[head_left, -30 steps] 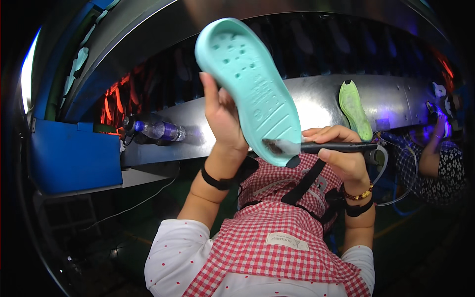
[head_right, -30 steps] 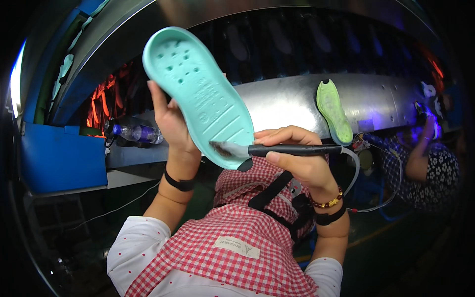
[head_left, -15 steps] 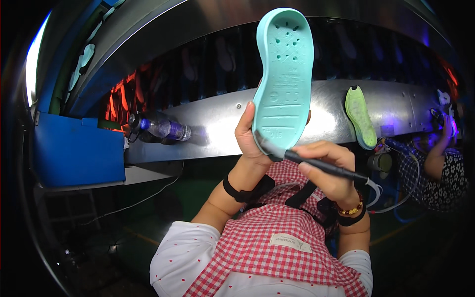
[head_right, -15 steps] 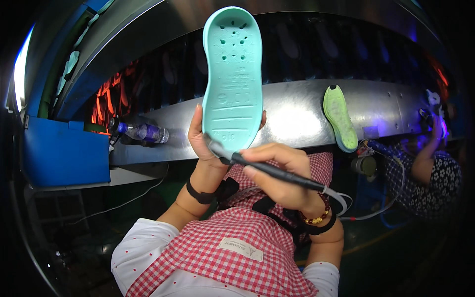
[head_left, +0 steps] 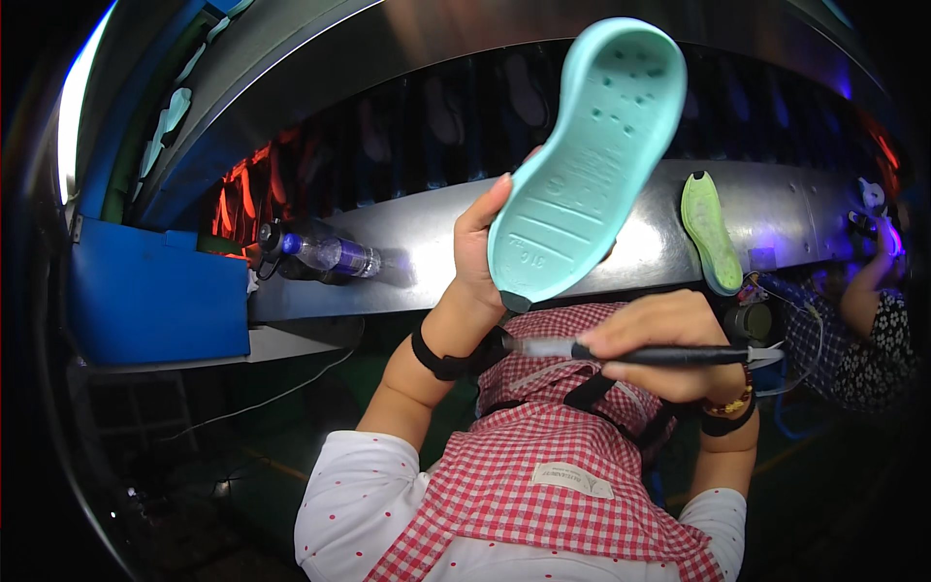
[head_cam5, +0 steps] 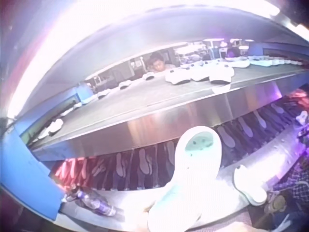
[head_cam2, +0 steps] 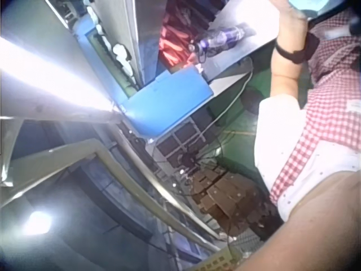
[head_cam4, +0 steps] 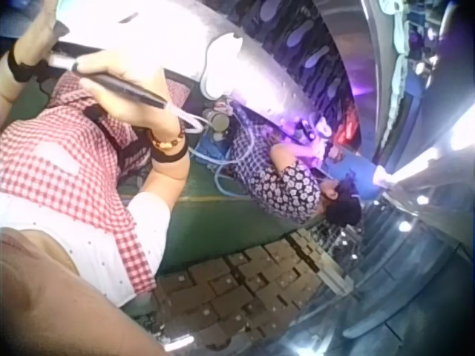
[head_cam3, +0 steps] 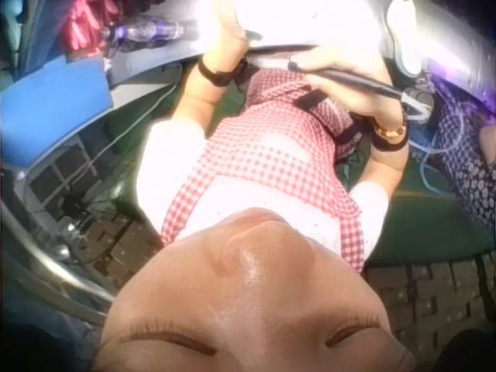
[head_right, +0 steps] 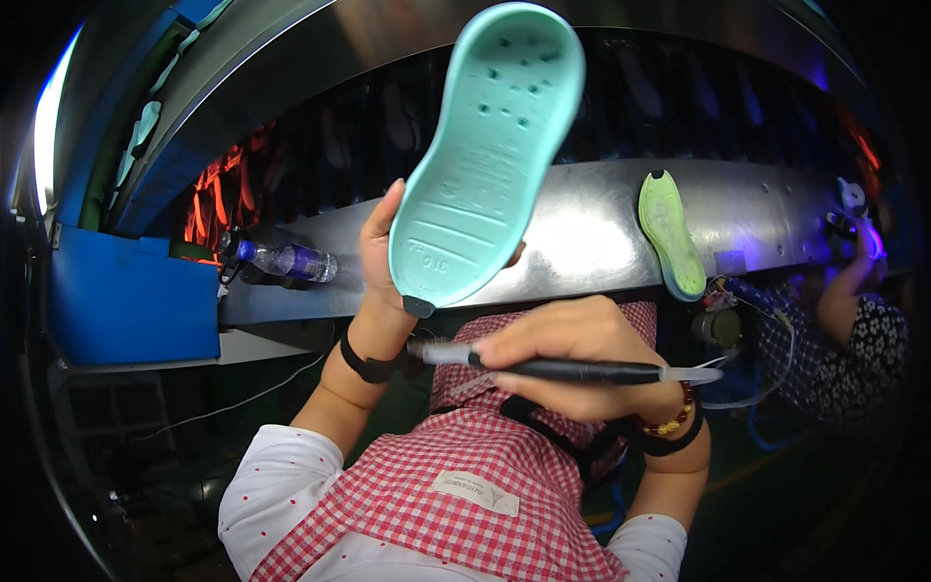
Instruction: Applying glue to the interior of turquoise shoe soles using a brush.
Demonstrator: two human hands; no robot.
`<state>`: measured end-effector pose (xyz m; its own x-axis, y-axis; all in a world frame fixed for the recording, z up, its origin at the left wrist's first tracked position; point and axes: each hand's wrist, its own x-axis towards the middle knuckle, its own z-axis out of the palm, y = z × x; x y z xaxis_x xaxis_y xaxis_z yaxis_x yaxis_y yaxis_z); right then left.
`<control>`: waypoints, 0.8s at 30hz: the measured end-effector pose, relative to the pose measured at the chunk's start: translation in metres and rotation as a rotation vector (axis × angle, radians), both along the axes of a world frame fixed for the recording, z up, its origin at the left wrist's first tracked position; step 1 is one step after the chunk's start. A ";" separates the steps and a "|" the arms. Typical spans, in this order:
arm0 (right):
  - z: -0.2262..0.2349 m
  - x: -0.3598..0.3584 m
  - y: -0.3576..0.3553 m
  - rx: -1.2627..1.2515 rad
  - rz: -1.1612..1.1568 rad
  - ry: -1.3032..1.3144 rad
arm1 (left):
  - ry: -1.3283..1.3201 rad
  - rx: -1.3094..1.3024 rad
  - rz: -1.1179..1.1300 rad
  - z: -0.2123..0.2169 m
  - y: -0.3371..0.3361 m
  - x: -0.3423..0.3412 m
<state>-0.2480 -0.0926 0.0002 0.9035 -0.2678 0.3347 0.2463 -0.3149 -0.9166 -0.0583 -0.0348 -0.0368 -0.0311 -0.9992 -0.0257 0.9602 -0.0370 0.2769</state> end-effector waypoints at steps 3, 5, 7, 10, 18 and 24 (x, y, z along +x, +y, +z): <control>0.008 -0.004 -0.010 -0.094 -0.136 0.007 | -0.077 0.064 -0.166 0.002 -0.001 0.007; -0.002 -0.008 -0.014 -0.131 -0.140 0.062 | -0.203 0.145 -0.299 0.013 -0.004 0.004; -0.003 -0.008 -0.015 -0.164 0.088 0.099 | -0.422 0.247 -0.336 0.018 -0.001 0.003; 0.004 -0.014 -0.026 -0.247 0.105 0.169 | -0.431 0.244 -0.417 0.017 0.001 0.005; 0.014 -0.019 -0.038 -0.517 0.135 0.306 | -0.627 0.332 -0.405 0.012 0.002 0.009; 0.002 -0.024 -0.047 -0.190 0.032 0.288 | -0.571 0.324 -0.330 0.004 0.004 0.018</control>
